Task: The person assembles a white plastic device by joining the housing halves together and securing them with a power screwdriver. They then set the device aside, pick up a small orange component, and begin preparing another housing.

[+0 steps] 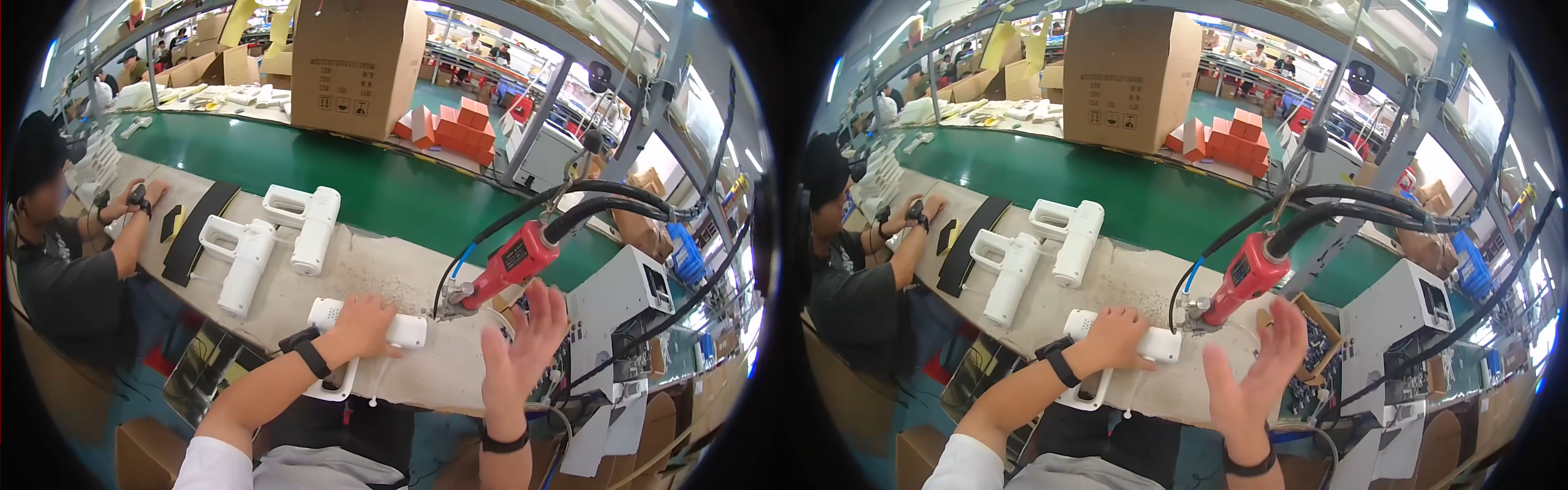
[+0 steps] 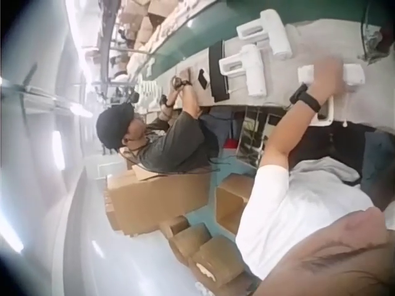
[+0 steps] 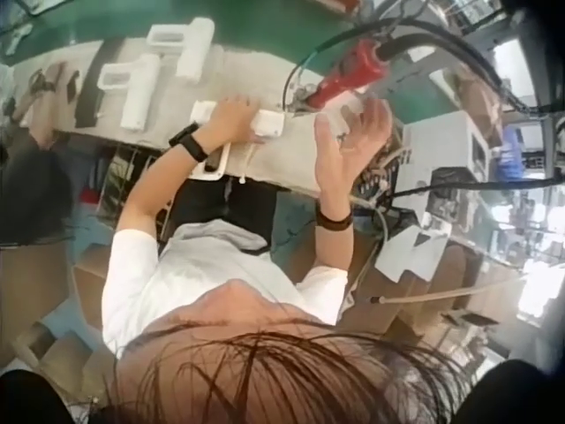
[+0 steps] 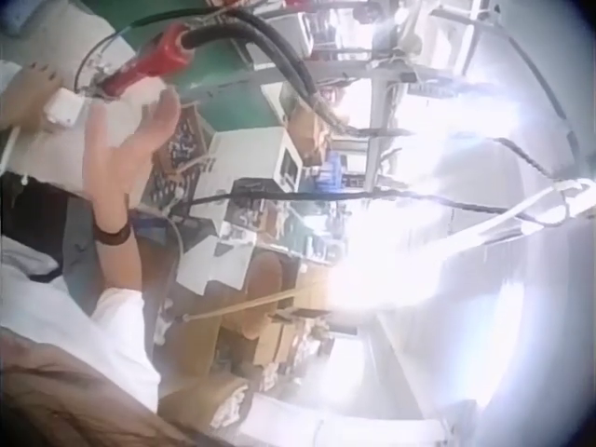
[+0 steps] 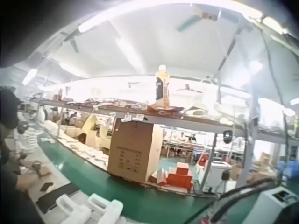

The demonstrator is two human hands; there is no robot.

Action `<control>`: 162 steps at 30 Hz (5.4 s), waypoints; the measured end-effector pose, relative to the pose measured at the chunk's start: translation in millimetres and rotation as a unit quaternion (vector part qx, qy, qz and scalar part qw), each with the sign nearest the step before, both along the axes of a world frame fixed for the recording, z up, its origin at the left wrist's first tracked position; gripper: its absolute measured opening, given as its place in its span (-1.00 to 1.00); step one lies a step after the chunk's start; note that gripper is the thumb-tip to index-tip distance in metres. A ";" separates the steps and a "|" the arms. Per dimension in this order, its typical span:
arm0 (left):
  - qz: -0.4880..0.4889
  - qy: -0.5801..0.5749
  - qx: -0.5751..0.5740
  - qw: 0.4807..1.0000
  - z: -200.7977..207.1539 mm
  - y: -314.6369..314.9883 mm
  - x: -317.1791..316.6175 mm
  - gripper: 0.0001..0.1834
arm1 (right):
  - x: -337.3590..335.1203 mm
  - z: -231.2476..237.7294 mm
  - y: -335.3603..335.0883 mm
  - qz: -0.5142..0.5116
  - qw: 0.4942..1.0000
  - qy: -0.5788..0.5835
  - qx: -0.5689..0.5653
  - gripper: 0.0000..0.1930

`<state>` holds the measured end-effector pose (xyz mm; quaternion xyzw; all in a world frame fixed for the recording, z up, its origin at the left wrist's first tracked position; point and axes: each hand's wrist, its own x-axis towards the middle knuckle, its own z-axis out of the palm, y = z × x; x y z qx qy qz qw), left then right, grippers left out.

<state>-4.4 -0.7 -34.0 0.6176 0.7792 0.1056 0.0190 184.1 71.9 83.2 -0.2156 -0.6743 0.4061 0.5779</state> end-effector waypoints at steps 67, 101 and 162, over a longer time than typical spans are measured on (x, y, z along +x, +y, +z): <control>-0.143 -0.097 0.148 0.974 0.0 -2.4 9.3 -0.80 | -72.8 24.1 -23.4 -0.033 0.977 0.161 -0.133 -0.87; -0.174 -0.230 0.252 0.924 -1.5 -32.6 14.2 -0.80 | -41.8 47.8 -58.1 0.047 0.975 0.202 -0.077 -0.80; -0.051 -0.132 -0.072 0.987 14.3 9.5 -16.6 -0.36 | -95.5 -27.1 43.6 -0.019 0.989 0.126 -0.080 -0.88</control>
